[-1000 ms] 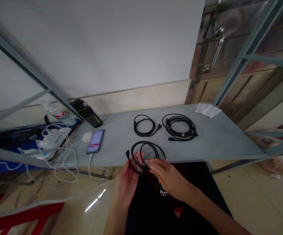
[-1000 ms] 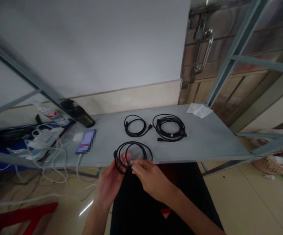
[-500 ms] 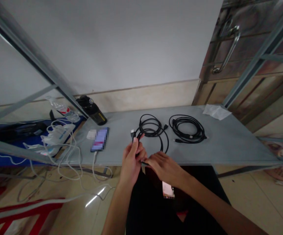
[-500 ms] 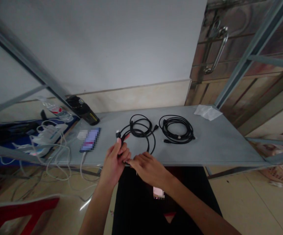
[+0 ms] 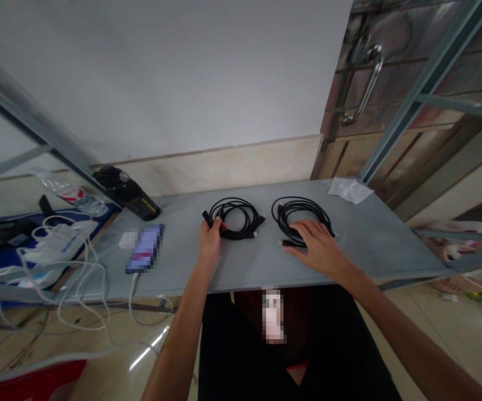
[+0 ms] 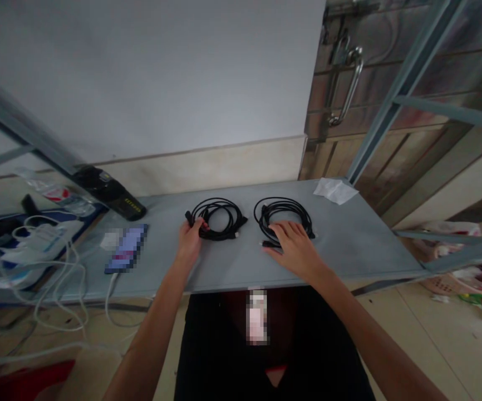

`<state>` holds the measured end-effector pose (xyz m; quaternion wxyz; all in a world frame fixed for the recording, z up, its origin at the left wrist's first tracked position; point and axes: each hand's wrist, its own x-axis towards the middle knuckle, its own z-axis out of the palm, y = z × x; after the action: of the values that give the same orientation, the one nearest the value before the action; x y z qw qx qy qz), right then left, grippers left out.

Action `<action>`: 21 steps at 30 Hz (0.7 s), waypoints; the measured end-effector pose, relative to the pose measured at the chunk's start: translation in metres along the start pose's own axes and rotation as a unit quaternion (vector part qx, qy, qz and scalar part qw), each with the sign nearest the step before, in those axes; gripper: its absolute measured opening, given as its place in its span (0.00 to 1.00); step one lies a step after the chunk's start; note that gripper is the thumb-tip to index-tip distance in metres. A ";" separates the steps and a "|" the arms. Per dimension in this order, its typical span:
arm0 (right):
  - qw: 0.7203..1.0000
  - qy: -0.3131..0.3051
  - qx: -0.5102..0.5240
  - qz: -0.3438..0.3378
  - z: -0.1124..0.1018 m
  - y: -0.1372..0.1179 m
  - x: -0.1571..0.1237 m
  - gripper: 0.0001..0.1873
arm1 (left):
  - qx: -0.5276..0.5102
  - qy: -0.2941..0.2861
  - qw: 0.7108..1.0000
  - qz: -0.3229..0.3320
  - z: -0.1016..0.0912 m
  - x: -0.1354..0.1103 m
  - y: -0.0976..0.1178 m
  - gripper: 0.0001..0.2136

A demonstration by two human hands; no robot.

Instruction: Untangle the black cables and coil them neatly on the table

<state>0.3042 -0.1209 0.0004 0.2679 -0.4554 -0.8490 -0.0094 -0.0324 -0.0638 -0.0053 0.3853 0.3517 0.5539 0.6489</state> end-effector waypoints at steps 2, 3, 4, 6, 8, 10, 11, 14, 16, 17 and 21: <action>1.000 -0.021 -0.016 0.007 0.000 0.009 -0.012 0.29 | 0.068 0.023 0.997 0.032 -0.009 0.001 -0.009 0.12; 0.999 -0.027 -0.022 0.009 -0.001 0.014 -0.016 0.28 | 0.099 0.031 0.993 0.047 -0.012 0.001 -0.012 0.12; 0.999 -0.032 -0.026 0.011 -0.001 0.018 -0.020 0.26 | 0.127 0.036 0.989 0.061 -0.015 0.001 -0.014 0.14; 0.999 -0.035 -0.031 0.012 -0.002 0.028 -0.024 0.21 | 0.172 0.037 0.981 0.084 -0.016 -0.001 -0.017 0.18; 0.999 -0.039 -0.030 0.012 -0.004 0.040 -0.028 0.17 | 0.229 0.032 0.965 0.125 -0.017 -0.003 -0.020 0.22; 0.999 -0.041 -0.023 0.013 -0.005 0.051 -0.032 0.15 | 0.289 0.028 0.939 0.186 -0.018 -0.005 -0.023 0.24; 0.999 -0.038 -0.020 0.016 -0.005 0.055 -0.035 0.15 | 0.310 0.027 0.926 0.216 -0.018 -0.006 -0.024 0.24; 0.999 -0.008 -0.021 0.028 -0.004 0.063 -0.042 0.16 | 0.316 0.029 0.911 0.265 -0.022 -0.009 -0.023 0.22; 0.999 0.011 -0.025 0.034 -0.002 0.063 -0.045 0.16 | 0.306 0.028 0.911 0.276 -0.023 -0.012 -0.020 0.19; 0.999 0.017 -0.025 0.038 -0.001 0.063 -0.045 0.16 | 0.302 0.028 0.911 0.279 -0.023 -0.014 -0.019 0.18; 0.996 0.046 -0.018 0.069 0.001 0.063 -0.044 0.16 | 0.299 0.037 0.907 0.294 -0.021 -0.018 -0.013 0.17</action>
<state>0.3719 -0.1180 -0.0355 0.2984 -0.5170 -0.8019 -0.0271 -0.0409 -0.0881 -0.0213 0.0336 0.5729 0.6074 0.5493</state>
